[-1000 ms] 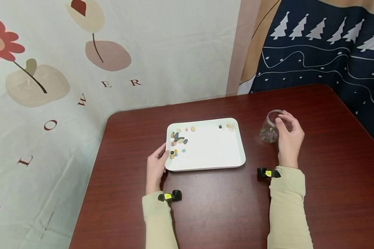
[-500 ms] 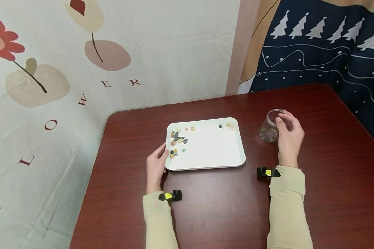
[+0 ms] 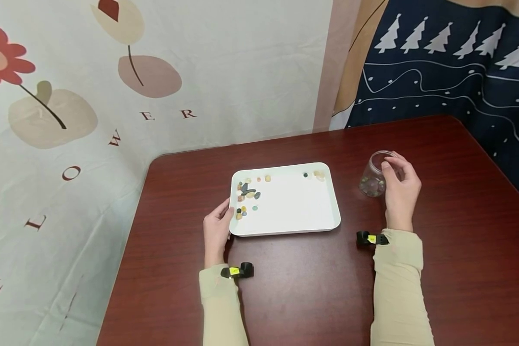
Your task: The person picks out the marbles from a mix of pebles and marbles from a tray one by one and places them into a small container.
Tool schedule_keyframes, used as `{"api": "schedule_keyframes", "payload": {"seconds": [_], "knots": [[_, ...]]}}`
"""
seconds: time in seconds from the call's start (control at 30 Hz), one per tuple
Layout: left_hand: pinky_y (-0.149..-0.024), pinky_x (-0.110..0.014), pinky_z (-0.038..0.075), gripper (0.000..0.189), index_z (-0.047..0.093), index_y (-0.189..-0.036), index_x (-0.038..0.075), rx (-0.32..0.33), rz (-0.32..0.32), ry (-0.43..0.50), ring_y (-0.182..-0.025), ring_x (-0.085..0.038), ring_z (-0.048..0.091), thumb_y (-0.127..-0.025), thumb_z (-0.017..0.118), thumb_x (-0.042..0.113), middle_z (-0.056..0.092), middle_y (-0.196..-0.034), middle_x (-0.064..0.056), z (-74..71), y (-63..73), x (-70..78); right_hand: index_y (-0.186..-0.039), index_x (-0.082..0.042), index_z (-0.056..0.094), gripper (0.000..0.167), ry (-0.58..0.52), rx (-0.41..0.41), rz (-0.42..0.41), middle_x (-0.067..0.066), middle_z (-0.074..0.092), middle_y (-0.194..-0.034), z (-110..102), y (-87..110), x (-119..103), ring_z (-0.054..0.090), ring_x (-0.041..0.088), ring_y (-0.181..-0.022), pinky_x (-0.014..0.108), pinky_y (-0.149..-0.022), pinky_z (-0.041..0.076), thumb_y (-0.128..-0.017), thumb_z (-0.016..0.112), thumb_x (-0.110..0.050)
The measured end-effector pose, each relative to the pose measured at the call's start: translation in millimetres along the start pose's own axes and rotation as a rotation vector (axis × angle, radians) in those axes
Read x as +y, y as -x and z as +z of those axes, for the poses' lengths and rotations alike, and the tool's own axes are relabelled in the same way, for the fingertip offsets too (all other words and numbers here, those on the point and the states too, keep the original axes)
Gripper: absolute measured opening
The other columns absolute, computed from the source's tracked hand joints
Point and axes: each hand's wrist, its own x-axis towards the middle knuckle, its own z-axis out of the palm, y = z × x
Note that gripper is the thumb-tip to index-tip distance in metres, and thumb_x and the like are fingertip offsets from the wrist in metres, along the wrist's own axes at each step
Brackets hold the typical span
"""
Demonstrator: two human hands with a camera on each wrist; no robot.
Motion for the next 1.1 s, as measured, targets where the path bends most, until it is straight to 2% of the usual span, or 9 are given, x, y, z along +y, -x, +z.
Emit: {"api": "schedule_keyframes", "payload": {"seconds": [0.23, 0.37, 0.47, 0.53, 0.8, 0.93, 1.03, 1.1], "knots": [[-0.031, -0.025, 0.034, 0.027, 0.063, -0.111, 0.031, 0.014, 0.024, 0.009, -0.048, -0.012, 0.053, -0.085, 0.059, 0.029, 0.064, -0.102, 0.003, 0.7, -1.7, -0.2, -0.108, -0.005, 0.063, 0.03, 0.052, -0.043, 0.012, 0.005, 0.051, -0.125, 4, 4.2, -9, 0.045, 0.013, -0.114, 0.024, -0.092, 0.037, -0.081, 0.065, -0.018], [-0.03, -0.026, 0.034, 0.026, 0.063, -0.111, 0.032, 0.019, 0.025, 0.013, -0.041, -0.011, 0.048, -0.085, 0.059, 0.029, 0.063, -0.103, 0.004, 0.6, -1.9, 0.1, -0.11, -0.004, 0.063, 0.031, 0.075, -0.069, 0.011, 0.004, 0.05, -0.126, 7, 7.3, -14, 0.045, 0.013, -0.115, 0.025, -0.093, 0.037, -0.082, 0.064, -0.019], [-0.029, -0.027, 0.033, 0.027, 0.062, -0.111, 0.034, 0.016, 0.012, 0.007, -0.032, -0.012, 0.038, -0.084, 0.059, 0.032, 0.063, -0.104, 0.005, 0.2, -1.7, 0.2, -0.11, -0.006, 0.063, 0.032, 0.093, -0.081, 0.005, 0.002, 0.05, -0.126, 6, 5.2, -9, 0.045, 0.013, -0.115, 0.025, -0.095, 0.036, -0.082, 0.064, -0.021], [-0.029, -0.028, 0.034, 0.027, 0.062, -0.111, 0.035, 0.018, 0.006, -0.001, -0.032, -0.013, 0.039, -0.084, 0.06, 0.033, 0.062, -0.105, 0.006, -0.1, -1.8, 0.2, -0.111, -0.008, 0.063, 0.032, 0.108, -0.091, 0.002, 0.001, 0.049, -0.127, 5, 3.2, -4, 0.044, 0.012, -0.116, 0.026, -0.096, 0.034, -0.082, 0.063, -0.024], [-0.031, -0.023, 0.034, 0.03, 0.061, -0.112, 0.035, 0.029, 0.014, -0.006, -0.05, -0.011, 0.054, -0.082, 0.061, 0.033, 0.061, -0.108, 0.005, -0.8, -1.7, 4.8, -0.115, -0.013, 0.061, 0.035, 0.147, -0.133, -0.002, -0.001, 0.046, -0.13, 2, 3.1, -3, 0.039, 0.011, -0.12, 0.029, -0.1, 0.031, -0.084, 0.06, -0.029], [-0.03, -0.022, 0.033, 0.029, 0.062, -0.111, 0.036, 0.041, 0.018, -0.014, -0.047, -0.012, 0.051, -0.082, 0.062, 0.033, 0.062, -0.107, 0.005, -0.3, -1.3, 5.3, -0.119, -0.017, 0.059, 0.036, 0.177, -0.152, -0.009, -0.002, 0.044, -0.133, 2, 4.4, -5, 0.036, 0.01, -0.122, 0.03, -0.101, 0.029, -0.085, 0.058, -0.03], [-0.04, -0.02, 0.041, 0.029, 0.062, -0.111, 0.036, 0.051, 0.024, -0.034, -0.057, -0.011, 0.055, -0.081, 0.062, 0.035, 0.062, -0.104, 0.006, 0.5, -0.6, 3.5, -0.125, -0.023, 0.053, 0.039, 0.223, -0.153, -0.021, -0.004, 0.043, -0.134, 0, 5.2, -7, 0.036, 0.009, -0.123, 0.029, -0.102, 0.029, -0.087, 0.055, -0.03], [-0.047, -0.02, 0.043, 0.029, 0.062, -0.11, 0.038, 0.064, 0.022, -0.06, -0.064, -0.012, 0.056, -0.08, 0.062, 0.038, 0.064, -0.097, 0.005, 0.6, 0.8, 1.8, -0.129, -0.028, 0.048, 0.041, 0.266, -0.151, -0.02, -0.007, 0.042, -0.134, 0, 6.3, -9, 0.035, 0.008, -0.123, 0.029, -0.102, 0.029, -0.088, 0.053, -0.032]]}}
